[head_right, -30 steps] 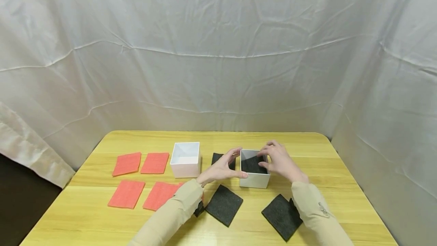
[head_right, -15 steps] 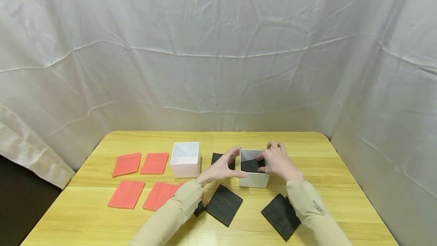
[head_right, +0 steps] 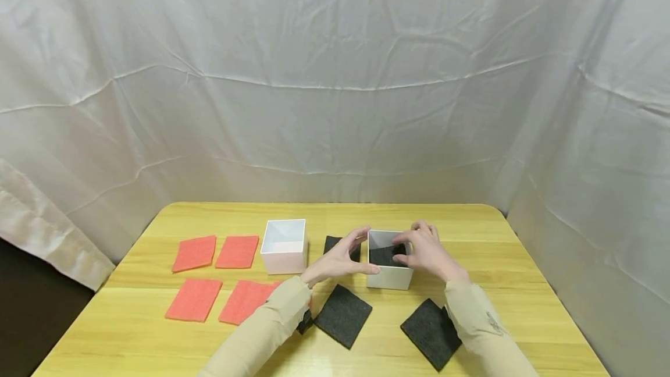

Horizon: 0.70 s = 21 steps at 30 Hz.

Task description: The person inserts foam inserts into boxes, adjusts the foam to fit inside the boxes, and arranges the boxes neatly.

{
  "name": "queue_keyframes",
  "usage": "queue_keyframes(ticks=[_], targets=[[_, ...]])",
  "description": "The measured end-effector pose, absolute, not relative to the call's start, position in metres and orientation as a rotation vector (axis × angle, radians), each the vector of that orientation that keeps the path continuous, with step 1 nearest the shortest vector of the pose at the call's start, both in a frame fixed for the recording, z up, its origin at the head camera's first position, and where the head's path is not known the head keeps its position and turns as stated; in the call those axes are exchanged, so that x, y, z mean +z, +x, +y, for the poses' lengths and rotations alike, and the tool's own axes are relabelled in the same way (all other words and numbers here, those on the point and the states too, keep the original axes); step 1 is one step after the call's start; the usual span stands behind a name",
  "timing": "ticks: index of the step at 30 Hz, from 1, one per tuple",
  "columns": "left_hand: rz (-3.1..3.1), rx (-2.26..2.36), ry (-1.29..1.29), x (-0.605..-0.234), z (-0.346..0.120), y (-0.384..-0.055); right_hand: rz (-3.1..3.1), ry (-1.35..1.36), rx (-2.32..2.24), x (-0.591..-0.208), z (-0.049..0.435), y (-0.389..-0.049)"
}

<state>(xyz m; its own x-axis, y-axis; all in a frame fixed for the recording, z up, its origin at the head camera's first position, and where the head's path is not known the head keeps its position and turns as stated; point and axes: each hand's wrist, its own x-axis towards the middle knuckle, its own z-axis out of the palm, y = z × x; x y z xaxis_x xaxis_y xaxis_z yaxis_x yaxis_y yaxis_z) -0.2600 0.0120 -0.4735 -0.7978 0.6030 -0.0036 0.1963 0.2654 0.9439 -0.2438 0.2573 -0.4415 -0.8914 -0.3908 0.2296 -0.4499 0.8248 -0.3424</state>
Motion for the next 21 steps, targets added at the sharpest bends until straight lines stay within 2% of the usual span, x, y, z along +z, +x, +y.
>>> queue_keyframes(ticks=[16,21], targets=[[2.207,1.518,0.737,-0.473,0.012,-0.26,-2.374,0.61,1.444,-0.469,0.291,-0.221],[2.227,1.508,0.728,-0.473,0.012,-0.26,-2.455,0.573,1.615,-0.477,0.31,-0.214]])
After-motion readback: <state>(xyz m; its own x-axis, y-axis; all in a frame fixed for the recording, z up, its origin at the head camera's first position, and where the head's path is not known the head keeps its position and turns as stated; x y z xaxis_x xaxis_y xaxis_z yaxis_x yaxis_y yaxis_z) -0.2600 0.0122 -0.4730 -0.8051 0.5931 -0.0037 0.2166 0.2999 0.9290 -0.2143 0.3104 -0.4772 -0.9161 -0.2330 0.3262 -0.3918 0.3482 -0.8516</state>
